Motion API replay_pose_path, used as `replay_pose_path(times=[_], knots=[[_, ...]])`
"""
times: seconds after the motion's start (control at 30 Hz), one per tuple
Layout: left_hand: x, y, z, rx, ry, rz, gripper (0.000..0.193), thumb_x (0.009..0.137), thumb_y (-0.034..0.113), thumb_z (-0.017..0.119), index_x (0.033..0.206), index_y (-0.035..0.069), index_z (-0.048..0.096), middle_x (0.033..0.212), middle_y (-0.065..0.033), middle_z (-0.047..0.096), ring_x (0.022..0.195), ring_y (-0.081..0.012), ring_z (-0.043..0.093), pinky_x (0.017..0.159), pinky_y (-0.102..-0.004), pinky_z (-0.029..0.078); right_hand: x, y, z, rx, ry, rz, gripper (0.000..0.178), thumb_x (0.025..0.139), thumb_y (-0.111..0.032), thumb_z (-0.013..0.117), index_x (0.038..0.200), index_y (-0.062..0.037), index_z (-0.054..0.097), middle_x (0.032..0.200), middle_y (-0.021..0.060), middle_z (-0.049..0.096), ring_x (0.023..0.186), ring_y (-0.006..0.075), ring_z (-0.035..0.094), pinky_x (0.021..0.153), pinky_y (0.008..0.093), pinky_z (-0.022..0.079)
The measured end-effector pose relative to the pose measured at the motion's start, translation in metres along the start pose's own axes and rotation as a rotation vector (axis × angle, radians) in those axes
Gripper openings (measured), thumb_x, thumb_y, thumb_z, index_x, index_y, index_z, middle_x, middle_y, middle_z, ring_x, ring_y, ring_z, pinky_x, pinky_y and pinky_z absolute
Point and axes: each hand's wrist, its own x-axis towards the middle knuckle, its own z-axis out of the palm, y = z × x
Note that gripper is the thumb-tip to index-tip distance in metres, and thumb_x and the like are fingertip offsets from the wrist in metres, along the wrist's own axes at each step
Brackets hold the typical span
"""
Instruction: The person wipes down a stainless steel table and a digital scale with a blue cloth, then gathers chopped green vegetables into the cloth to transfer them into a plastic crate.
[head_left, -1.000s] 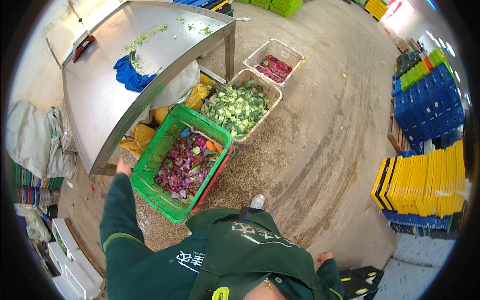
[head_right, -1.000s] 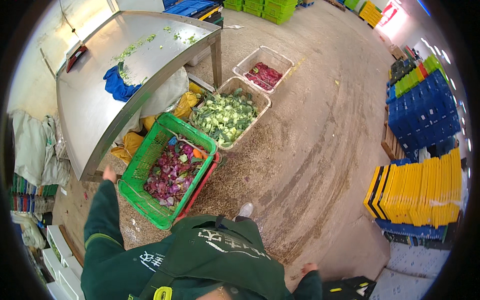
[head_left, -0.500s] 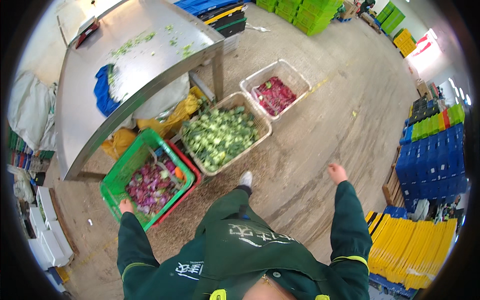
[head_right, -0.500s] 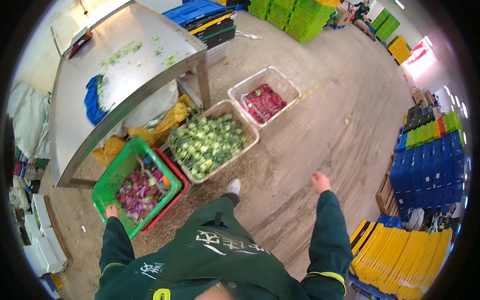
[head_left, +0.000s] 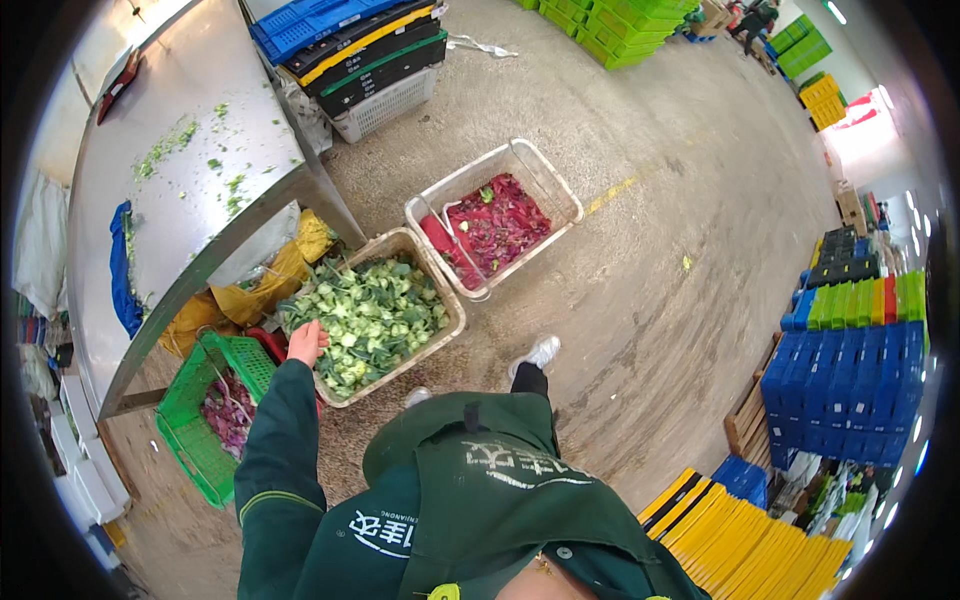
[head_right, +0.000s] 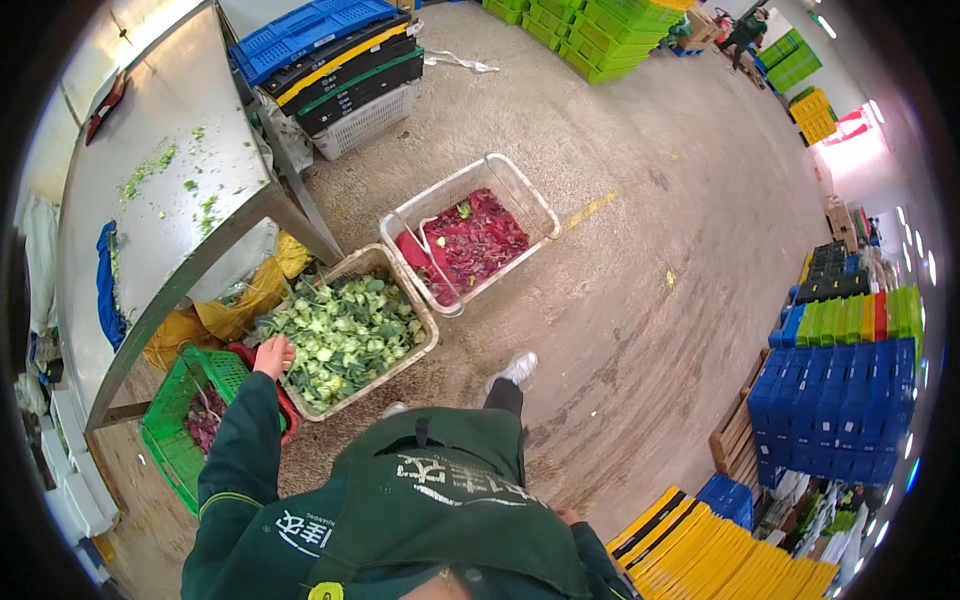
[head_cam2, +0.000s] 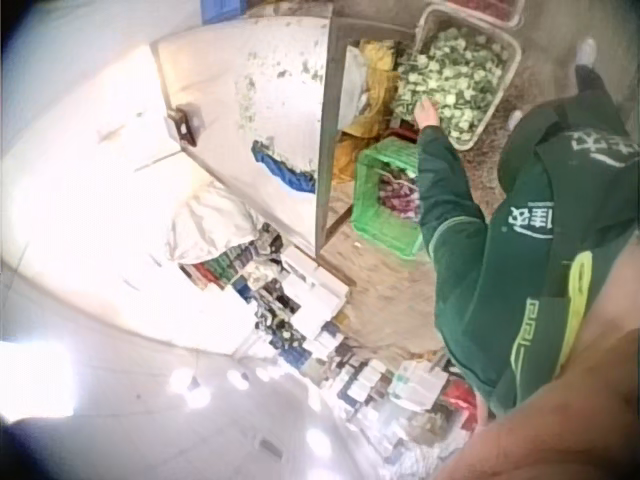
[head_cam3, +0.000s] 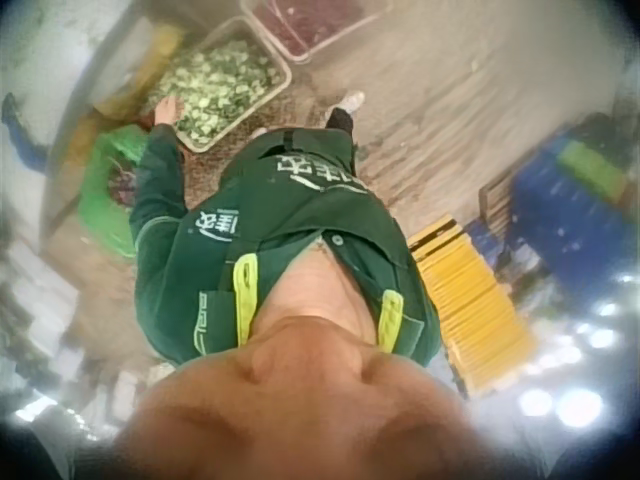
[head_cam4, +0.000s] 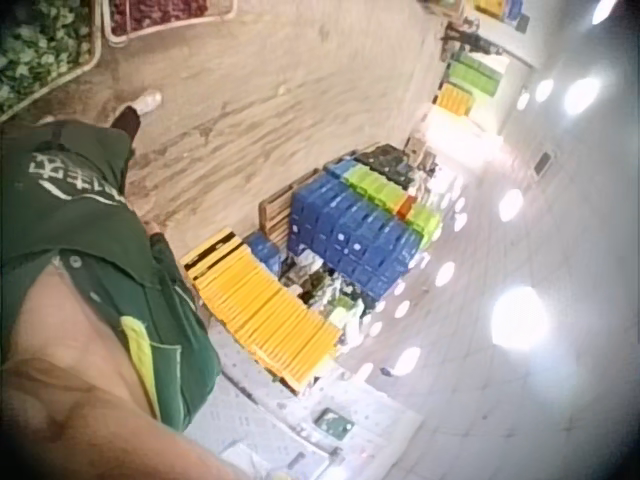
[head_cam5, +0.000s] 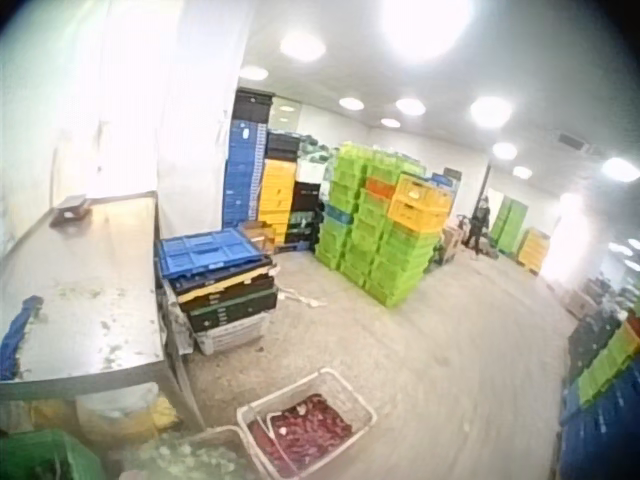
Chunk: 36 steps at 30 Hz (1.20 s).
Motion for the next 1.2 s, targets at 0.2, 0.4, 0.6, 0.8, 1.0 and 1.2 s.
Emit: replay_pose_path(times=[0.2,0.4,0.6,0.8,1.0,1.2], knots=[[0.011,-0.013,0.149,1.158,-0.276,0.048,0.020,0.079,0.020,0.053,0.083,0.001,0.060,0.074,-0.0143,0.064,0.063,-0.0287,0.061,0.058,-0.0381,0.049,0.147,-0.032,-0.310,-0.012,0.197,0.102,0.017,0.080,-0.015,0.056,0.089,-0.0013,0.063,0.062,0.0110,0.062,0.049,0.0232,0.060,0.041,0.0376,0.049],[-0.046,0.026,0.333,0.090,-0.172,-0.458,0.028,0.088,0.028,0.051,0.086,0.001,0.061,0.074,-0.0084,0.064,0.059,-0.0168,0.061,0.047,-0.0327,0.047,0.266,-0.364,-0.535,-0.319,0.481,-0.509,0.023,0.080,-0.023,0.054,0.083,-0.0033,0.066,0.062,0.0077,0.063,0.052,0.0162,0.059,0.049,0.0319,0.049],[0.009,0.143,0.441,-0.082,0.019,-0.495,0.026,0.090,0.025,0.048,0.096,0.002,0.061,0.079,-0.0095,0.065,0.063,-0.0178,0.063,0.051,-0.0336,0.049,0.274,-0.680,-0.582,-0.543,0.410,-0.995,0.031,0.083,-0.026,0.058,0.102,-0.0020,0.062,0.079,0.0171,0.066,0.076,0.0302,0.065,0.068,0.0376,0.050],[0.096,0.211,0.558,-0.261,0.103,-0.561,0.029,0.089,0.025,0.049,0.103,0.001,0.057,0.083,-0.0126,0.064,0.067,-0.0217,0.065,0.054,-0.0336,0.052,0.287,-0.809,-0.609,-0.784,0.162,-1.160,0.031,0.085,-0.029,0.057,0.102,-0.0047,0.062,0.080,0.0164,0.065,0.077,0.0297,0.064,0.067,0.0379,0.049],[0.148,0.369,0.589,-0.410,0.127,-0.381,0.028,0.089,0.028,0.052,0.105,0.006,0.058,0.087,-0.0081,0.066,0.072,-0.0179,0.065,0.056,-0.0309,0.051,0.508,-0.789,-0.727,-1.020,0.113,-0.701,0.025,0.075,-0.030,0.058,0.071,-0.0063,0.065,0.062,0.0124,0.063,0.061,0.0233,0.063,0.057,0.0380,0.051],[0.178,0.371,0.641,-0.581,0.670,-0.457,0.022,0.090,0.021,0.048,0.091,0.003,0.061,0.072,-0.0099,0.064,0.059,-0.0196,0.062,0.048,-0.0338,0.050,0.660,-0.907,-0.810,-1.659,-0.419,-0.751,0.034,0.082,-0.034,0.055,0.095,-0.0059,0.066,0.090,0.0148,0.066,0.084,0.0296,0.062,0.075,0.0370,0.049]])
